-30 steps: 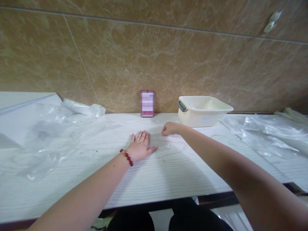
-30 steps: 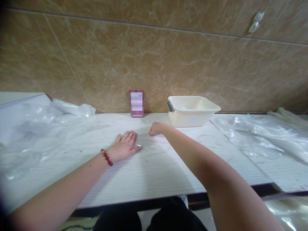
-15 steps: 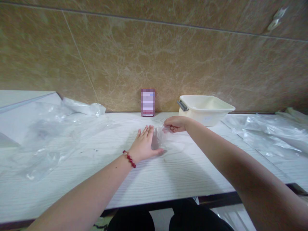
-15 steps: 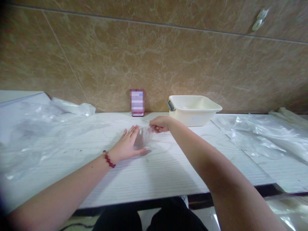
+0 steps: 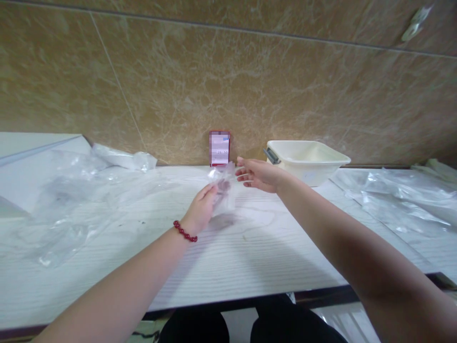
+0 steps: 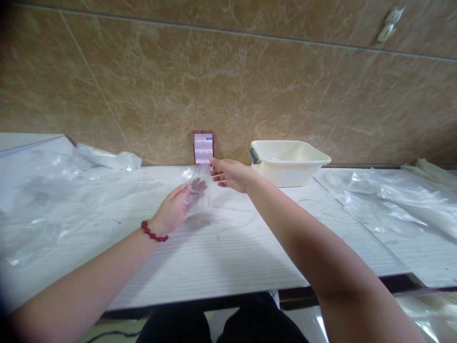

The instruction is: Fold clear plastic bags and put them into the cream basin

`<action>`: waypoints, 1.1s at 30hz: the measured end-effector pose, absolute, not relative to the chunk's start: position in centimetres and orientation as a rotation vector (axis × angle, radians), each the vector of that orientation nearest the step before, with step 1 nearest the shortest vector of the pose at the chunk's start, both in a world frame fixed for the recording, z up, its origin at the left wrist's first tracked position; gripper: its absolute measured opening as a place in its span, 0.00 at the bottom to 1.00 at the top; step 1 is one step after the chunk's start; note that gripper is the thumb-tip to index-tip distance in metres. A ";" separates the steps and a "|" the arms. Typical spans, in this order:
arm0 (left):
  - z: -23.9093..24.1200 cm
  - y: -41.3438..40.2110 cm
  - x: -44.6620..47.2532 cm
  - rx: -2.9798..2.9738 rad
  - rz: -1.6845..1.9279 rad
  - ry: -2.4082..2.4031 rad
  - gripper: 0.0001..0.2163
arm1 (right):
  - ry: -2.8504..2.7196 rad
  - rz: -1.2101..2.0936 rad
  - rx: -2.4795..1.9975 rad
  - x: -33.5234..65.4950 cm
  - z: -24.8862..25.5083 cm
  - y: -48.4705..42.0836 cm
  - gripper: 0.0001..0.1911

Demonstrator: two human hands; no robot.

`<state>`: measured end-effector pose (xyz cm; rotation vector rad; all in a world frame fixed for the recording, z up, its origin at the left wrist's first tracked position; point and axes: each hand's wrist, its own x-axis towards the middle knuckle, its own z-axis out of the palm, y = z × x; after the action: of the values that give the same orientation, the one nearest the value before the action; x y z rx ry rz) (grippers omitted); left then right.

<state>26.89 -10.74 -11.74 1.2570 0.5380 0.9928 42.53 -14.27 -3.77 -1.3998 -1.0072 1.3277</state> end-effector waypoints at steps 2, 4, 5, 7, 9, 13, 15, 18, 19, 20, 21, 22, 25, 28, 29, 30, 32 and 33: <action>-11.2 -10.8 26.8 0.950 0.880 0.465 0.11 | -1.097 1.223 -1.526 42.8 -3.8 -14.6 0.14; -10.8 -10.8 26.8 0.789 0.807 0.421 0.12 | -1.191 1.265 -1.608 43.1 -4.3 -14.7 0.13; -10.8 -10.7 26.7 0.748 0.791 0.411 0.12 | -1.235 1.311 -1.626 43.2 -4.7 -14.7 0.12; -10.8 -10.6 26.7 0.711 0.759 0.396 0.13 | -1.314 1.368 -1.638 43.2 -5.4 -14.7 0.11; -11.0 -10.5 26.6 0.701 0.719 0.366 0.14 | -1.356 1.369 -1.636 43.0 -6.0 -14.6 0.10; -11.3 -10.2 26.6 0.689 0.668 0.286 0.16 | -1.346 1.371 -1.594 42.5 -6.3 -14.5 0.09; -11.2 -10.3 26.5 0.686 0.635 0.249 0.16 | -1.331 1.410 -1.564 42.3 -6.1 -14.6 0.08; -11.0 -10.6 26.6 0.689 0.580 0.231 0.16 | -1.304 1.467 -1.493 41.8 -6.0 -14.7 0.07; -11.0 -10.6 26.6 0.690 0.563 0.239 0.15 | -1.291 1.474 -1.473 41.7 -6.1 -14.7 0.07; -11.0 -10.7 26.7 0.690 0.550 0.250 0.15 | -1.278 1.474 -1.458 41.6 -6.2 -14.7 0.07; -11.0 -10.7 26.7 0.689 0.545 0.258 0.15 | -1.265 1.471 -1.451 41.5 -6.4 -14.6 0.06; -11.1 -10.8 26.8 0.689 0.546 0.261 0.15 | -1.252 1.465 -1.450 41.5 -6.5 -14.6 0.06; -11.3 -10.7 26.8 0.698 0.610 0.245 0.16 | -1.219 1.421 -1.471 42.2 -6.2 -14.6 0.06; -11.5 -10.7 26.7 0.704 0.671 0.265 0.17 | -1.177 1.306 -1.514 44.6 -4.1 -14.9 0.05; -11.6 -10.6 26.7 0.701 0.683 0.281 0.18 | -1.153 1.241 -1.522 45.9 -3.0 -15.0 0.05; -11.6 -10.6 26.6 0.697 0.690 0.295 0.18 | -1.126 1.157 -1.537 47.2 -1.7 -15.2 0.05; -11.5 -10.7 26.6 0.687 0.702 0.312 0.20 | -1.097 1.026 -1.567 50.4 0.8 -15.4 0.04; -11.4 -10.7 26.5 0.683 0.705 0.316 0.20 | -1.085 0.964 -1.581 52.0 2.1 -15.3 0.04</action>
<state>26.55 -10.69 -11.43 0.6829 0.3156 0.7053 52.00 -15.35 2.07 -1.5815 -1.0853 0.9638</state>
